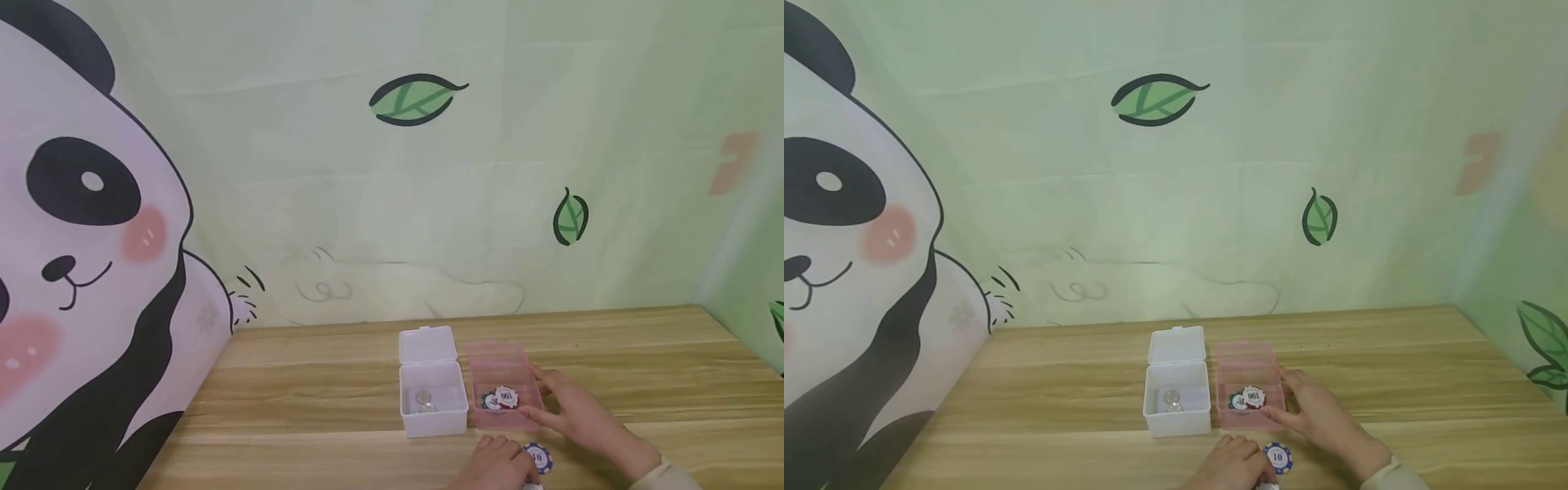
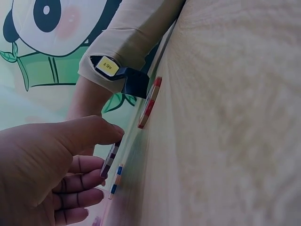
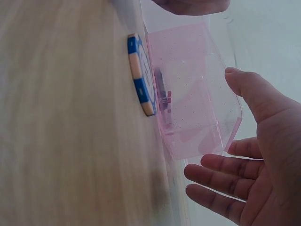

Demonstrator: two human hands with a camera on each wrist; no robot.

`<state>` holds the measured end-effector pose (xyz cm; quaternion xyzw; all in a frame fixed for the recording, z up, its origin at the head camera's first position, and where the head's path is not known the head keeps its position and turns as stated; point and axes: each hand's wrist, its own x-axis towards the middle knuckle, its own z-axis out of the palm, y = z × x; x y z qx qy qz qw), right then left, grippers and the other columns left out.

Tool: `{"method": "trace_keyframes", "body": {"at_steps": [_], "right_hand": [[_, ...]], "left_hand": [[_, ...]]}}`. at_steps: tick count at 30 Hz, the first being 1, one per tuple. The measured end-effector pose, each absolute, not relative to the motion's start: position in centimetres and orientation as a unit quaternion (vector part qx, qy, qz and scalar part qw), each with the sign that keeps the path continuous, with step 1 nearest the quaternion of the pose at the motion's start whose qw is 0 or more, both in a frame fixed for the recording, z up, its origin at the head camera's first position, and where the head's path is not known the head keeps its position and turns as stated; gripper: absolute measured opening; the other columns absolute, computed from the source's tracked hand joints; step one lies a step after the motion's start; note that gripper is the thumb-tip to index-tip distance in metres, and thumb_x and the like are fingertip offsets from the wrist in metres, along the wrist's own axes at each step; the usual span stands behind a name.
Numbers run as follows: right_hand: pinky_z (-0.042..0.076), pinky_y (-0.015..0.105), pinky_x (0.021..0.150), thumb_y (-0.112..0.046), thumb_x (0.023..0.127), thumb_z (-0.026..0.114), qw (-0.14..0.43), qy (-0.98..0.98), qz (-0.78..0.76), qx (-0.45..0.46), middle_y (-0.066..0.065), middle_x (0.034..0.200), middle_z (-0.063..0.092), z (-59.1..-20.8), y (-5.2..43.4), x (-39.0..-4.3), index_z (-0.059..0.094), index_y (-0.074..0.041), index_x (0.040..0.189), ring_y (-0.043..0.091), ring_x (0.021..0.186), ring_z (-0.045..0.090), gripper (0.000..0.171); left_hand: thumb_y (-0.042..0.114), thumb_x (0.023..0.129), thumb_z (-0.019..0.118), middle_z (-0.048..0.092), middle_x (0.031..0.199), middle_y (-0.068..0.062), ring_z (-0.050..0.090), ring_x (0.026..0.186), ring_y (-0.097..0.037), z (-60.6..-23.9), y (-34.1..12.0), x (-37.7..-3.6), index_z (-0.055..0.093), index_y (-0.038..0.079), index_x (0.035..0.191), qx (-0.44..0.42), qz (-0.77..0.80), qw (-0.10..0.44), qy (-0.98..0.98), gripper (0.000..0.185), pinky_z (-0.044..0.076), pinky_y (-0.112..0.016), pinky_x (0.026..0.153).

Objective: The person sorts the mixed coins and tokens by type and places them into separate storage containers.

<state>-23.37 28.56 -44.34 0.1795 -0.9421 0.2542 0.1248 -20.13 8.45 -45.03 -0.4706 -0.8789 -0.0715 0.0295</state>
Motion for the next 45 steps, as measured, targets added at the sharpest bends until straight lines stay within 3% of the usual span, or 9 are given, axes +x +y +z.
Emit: {"method": "trace_keyframes", "body": {"at_steps": [12,26,35,41,45], "right_hand": [[0.054,0.044,0.081,-0.041,0.085,0.07,0.133,-0.942,0.251,0.181,0.007,0.104,0.068,-44.4,28.6,-23.4,0.045,0.007,0.137,0.02,0.09,0.065,0.075],[0.054,0.044,0.081,-0.041,0.086,0.069,0.12,-0.942,0.256,0.179,0.009,0.104,0.068,-44.3,28.5,-23.4,0.041,0.006,0.14,0.019,0.088,0.065,0.077],[0.053,0.042,0.08,-0.041,0.085,0.069,0.12,-0.944,0.25,0.181,0.003,0.099,0.068,-44.2,28.6,-23.3,0.042,0.007,0.139,0.018,0.088,0.064,0.077],[0.053,0.039,0.077,-0.041,0.085,0.069,0.118,-0.943,0.252,0.184,0.0,0.094,0.068,-44.2,28.6,-23.3,0.042,0.009,0.138,0.016,0.086,0.063,0.078],[0.053,0.038,0.077,-0.044,0.085,0.068,0.115,-0.944,0.256,0.175,0.0,0.094,0.068,-44.3,28.5,-23.3,0.042,0.006,0.139,0.016,0.086,0.063,0.078]], "left_hand": [[0.045,0.082,0.069,0.059,0.095,0.015,0.05,0.097,0.0,-44.4,8.1,-20.2,0.067,0.027,0.097,-0.47,-0.062,0.054,-0.879,0.024,0.04,-0.019,0.09],[0.05,0.079,0.07,0.061,0.109,0.012,0.052,0.108,-0.002,-43.6,7.7,-20.3,0.066,0.027,0.099,-0.477,-0.031,0.096,-0.873,0.031,0.041,-0.025,0.097],[0.04,0.071,0.08,0.063,0.108,0.013,0.053,0.102,-0.003,-43.2,7.4,-20.8,0.065,0.027,0.093,-0.465,-0.02,0.147,-0.873,0.03,0.041,-0.022,0.091],[0.052,0.074,0.076,0.058,0.097,0.013,0.051,0.099,-0.003,-42.4,7.0,-21.1,0.063,0.025,0.097,-0.452,-0.055,0.091,-0.886,0.038,0.041,-0.022,0.092],[0.051,0.076,0.074,0.057,0.094,0.015,0.05,0.093,-0.002,-41.9,6.8,-21.3,0.062,0.025,0.098,-0.444,-0.059,0.107,-0.888,0.036,0.04,-0.018,0.086]]}}
